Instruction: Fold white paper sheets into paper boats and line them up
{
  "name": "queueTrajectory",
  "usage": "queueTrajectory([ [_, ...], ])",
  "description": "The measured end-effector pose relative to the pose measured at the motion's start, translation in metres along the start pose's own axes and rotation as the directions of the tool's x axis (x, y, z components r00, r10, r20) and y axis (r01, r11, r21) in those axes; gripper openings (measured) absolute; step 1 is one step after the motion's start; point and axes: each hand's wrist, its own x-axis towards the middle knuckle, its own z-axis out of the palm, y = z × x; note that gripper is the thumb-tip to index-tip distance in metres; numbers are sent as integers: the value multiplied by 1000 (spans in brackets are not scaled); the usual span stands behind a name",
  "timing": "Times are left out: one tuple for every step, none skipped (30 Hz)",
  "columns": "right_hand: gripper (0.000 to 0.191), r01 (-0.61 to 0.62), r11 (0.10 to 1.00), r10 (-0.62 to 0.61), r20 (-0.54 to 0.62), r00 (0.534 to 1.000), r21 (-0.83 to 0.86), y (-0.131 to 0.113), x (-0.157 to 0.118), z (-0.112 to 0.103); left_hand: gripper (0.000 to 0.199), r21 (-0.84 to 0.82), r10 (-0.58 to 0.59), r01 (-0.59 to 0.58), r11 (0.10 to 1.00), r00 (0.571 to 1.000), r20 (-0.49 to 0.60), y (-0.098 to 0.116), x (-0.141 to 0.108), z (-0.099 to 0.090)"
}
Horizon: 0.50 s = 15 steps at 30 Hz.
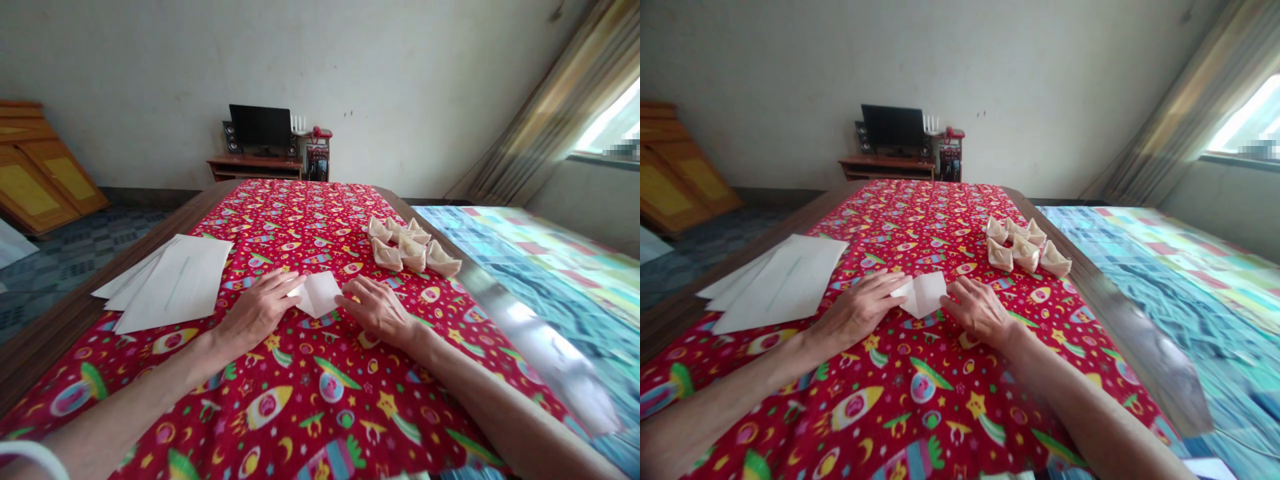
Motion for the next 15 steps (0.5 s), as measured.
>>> queueTrajectory([
  [20,33,999,-33,-13,999,3,-7,1,-4,27,13,-11,11,1000,1000,0,-2,1,2],
  [19,69,998,-69,-18,997,7,-14,2,-9,28,15,-17,17,1000,1000,11,-3,3,3],
  [19,91,996,-90,-30,995,11,-22,3,-12,29,10,-23,23,1000,999,26,-3,4,5],
  [21,116,993,-115,-44,992,20,-30,5,-15,29,-4,-27,27,1000,999,43,-2,5,6],
  [21,148,988,-146,-33,989,38,-37,6,-17,29,-27,-30,32,999,998,56,1,5,6],
  [21,160,985,-159,-29,987,57,-42,7,-18,29,-60,-26,31,998,997,72,4,4,6],
  [21,169,982,-168,-15,986,81,-46,8,-19,29,-99,-21,29,995,996,90,7,3,6],
  [20,170,979,-171,0,985,112,-49,8,-18,31,-140,-17,32,990,994,107,11,1,5],
  [20,162,975,-166,14,986,149,-49,9,-17,33,-179,-14,36,983,992,123,14,-2,4],
  [20,149,970,-157,30,987,193,-49,9,-15,38,-209,-22,49,977,991,133,17,-6,4],
  [19,127,961,-141,41,989,244,-47,8,-13,43,-228,-36,67,971,990,139,20,-10,3],
  [18,97,948,-115,43,992,303,-45,7,-10,48,-237,-52,83,968,989,137,22,-14,2],
  [18,59,927,-79,40,996,371,-43,6,-6,52,-241,-67,98,966,989,132,24,-18,2],
  [17,17,895,-35,32,999,446,-40,5,-3,55,-242,-74,105,965,989,132,26,-21,1],
  [17,-28,851,16,29,999,524,-38,4,-1,56,-242,-77,108,964,988,135,27,-23,0],
])
